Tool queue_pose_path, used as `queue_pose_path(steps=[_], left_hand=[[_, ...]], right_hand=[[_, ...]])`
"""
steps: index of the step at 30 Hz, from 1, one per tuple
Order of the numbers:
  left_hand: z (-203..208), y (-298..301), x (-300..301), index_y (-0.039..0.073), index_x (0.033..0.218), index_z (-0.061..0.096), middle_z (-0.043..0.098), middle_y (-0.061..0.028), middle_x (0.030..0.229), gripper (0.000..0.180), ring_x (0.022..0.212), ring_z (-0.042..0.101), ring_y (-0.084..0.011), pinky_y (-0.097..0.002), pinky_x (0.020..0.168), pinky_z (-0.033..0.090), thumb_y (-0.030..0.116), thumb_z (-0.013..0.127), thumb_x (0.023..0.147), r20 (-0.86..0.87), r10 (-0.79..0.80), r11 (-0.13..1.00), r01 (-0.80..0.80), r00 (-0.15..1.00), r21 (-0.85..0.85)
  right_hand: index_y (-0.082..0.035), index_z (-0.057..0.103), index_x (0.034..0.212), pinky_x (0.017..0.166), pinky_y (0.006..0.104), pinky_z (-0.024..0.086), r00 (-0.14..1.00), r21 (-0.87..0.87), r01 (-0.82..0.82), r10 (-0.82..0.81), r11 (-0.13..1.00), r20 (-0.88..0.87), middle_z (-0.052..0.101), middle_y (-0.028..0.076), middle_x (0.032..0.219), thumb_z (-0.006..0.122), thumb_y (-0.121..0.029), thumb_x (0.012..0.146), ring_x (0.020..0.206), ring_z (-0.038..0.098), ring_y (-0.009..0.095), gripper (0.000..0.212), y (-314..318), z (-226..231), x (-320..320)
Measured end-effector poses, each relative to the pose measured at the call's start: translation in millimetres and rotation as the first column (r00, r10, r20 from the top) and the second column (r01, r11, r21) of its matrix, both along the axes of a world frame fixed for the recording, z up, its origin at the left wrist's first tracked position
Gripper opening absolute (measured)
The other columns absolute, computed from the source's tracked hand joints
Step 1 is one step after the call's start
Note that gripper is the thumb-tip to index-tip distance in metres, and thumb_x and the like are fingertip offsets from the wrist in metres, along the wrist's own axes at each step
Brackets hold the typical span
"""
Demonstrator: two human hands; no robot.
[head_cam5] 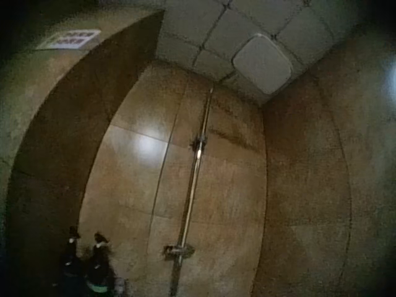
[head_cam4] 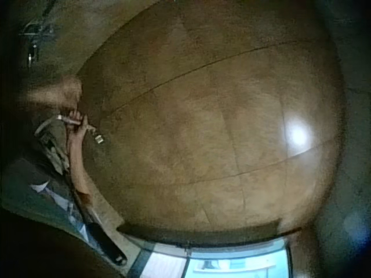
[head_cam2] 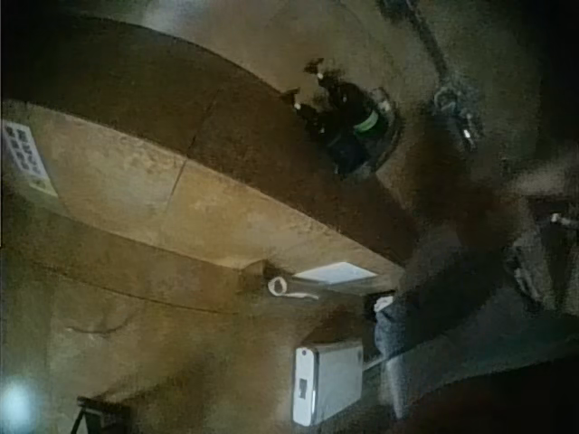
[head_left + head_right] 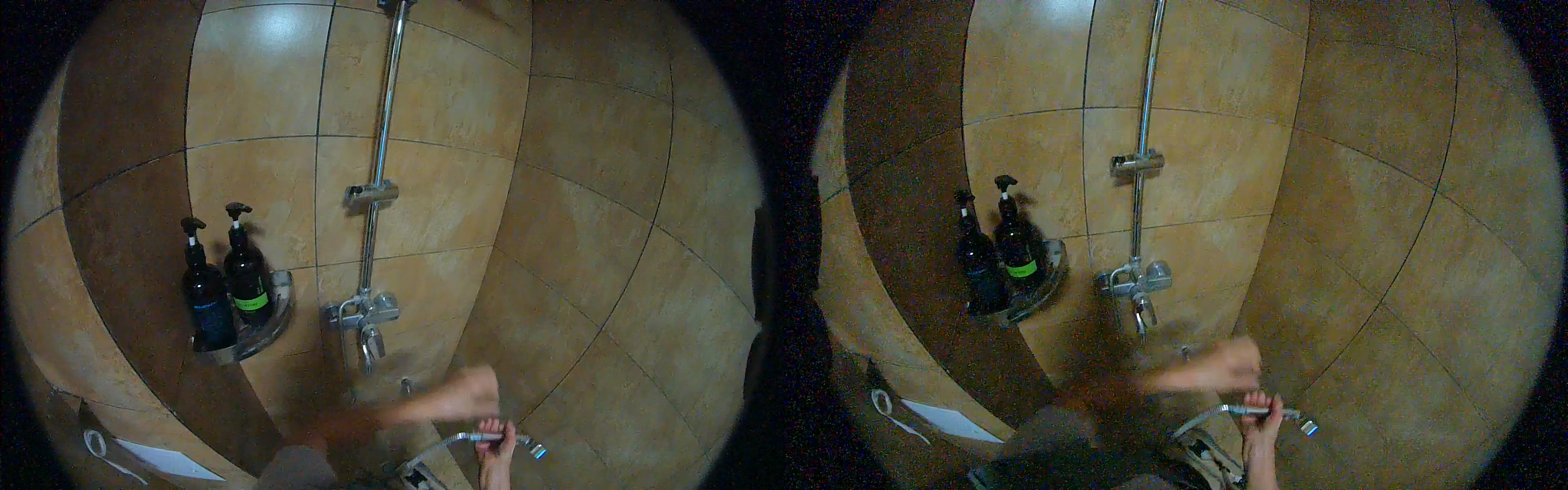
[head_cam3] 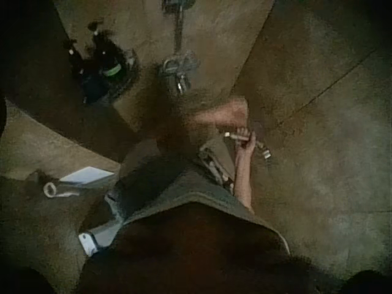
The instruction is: The person mops the bathroom floor with a mop, rinses the mop head using the shower head, wrings it out, and places it back. They then wipe the sink countertop and a white tray with a blue cloth, handling a plastic cup and a toothbrush along the way.
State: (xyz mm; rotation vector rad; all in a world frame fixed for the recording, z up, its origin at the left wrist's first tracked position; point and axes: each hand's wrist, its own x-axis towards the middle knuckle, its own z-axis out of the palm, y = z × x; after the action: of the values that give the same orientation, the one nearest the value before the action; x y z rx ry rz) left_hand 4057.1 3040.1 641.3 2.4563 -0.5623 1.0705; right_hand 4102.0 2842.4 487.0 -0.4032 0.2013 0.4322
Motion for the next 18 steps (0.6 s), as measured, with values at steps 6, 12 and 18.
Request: queue_pose_path(steps=[6, 12, 18], left_hand=[[127, 228, 6, -0.001, 0.122, 0.049, 0.056, -0.0210, 0.115, 0.056, 0.103, 0.057, -0.0348, -0.0398, 0.086, 0.047, 0.014, 0.074, 0.074, 0.258, 0.895, 0.438, -0.612, 0.364, -0.658], [114, 234, 25, 0.002, 0.107, 0.057, 0.055, -0.0156, 0.091, 0.033, 0.078, 0.061, -0.0333, -0.0435, 0.062, 0.049, 0.013, 0.070, 0.078, 0.493, 0.715, 0.693, -0.591, 0.496, -0.413], [130, 219, 21, 0.004, 0.107, 0.058, 0.052, -0.0152, 0.089, 0.039, 0.074, 0.060, -0.0333, -0.0380, 0.061, 0.050, 0.013, 0.075, 0.073, 0.446, 0.745, 0.662, -0.633, 0.496, -0.402]], right_hand=[[-0.012, 0.052, 0.071, 0.071, 0.0364, 0.050, 0.979, -0.131, 0.088, -0.110, 0.988, -0.172, 0.054, 0.000, 0.063, 0.072, -0.023, 0.078, 0.065, 0.055, 0.016, 0.024, -30, -52, 22], [-0.009, 0.048, 0.060, 0.065, 0.0378, 0.048, 0.994, -0.145, 0.065, -0.077, 0.987, -0.081, 0.048, 0.004, 0.053, 0.065, -0.021, 0.084, 0.055, 0.048, 0.019, 0.032, -19, -35, 16], [-0.010, 0.047, 0.058, 0.066, 0.0371, 0.045, 0.995, -0.159, 0.047, -0.060, 0.986, -0.079, 0.048, 0.004, 0.055, 0.068, -0.024, 0.082, 0.056, 0.047, 0.020, 0.035, -8, -39, 12]])
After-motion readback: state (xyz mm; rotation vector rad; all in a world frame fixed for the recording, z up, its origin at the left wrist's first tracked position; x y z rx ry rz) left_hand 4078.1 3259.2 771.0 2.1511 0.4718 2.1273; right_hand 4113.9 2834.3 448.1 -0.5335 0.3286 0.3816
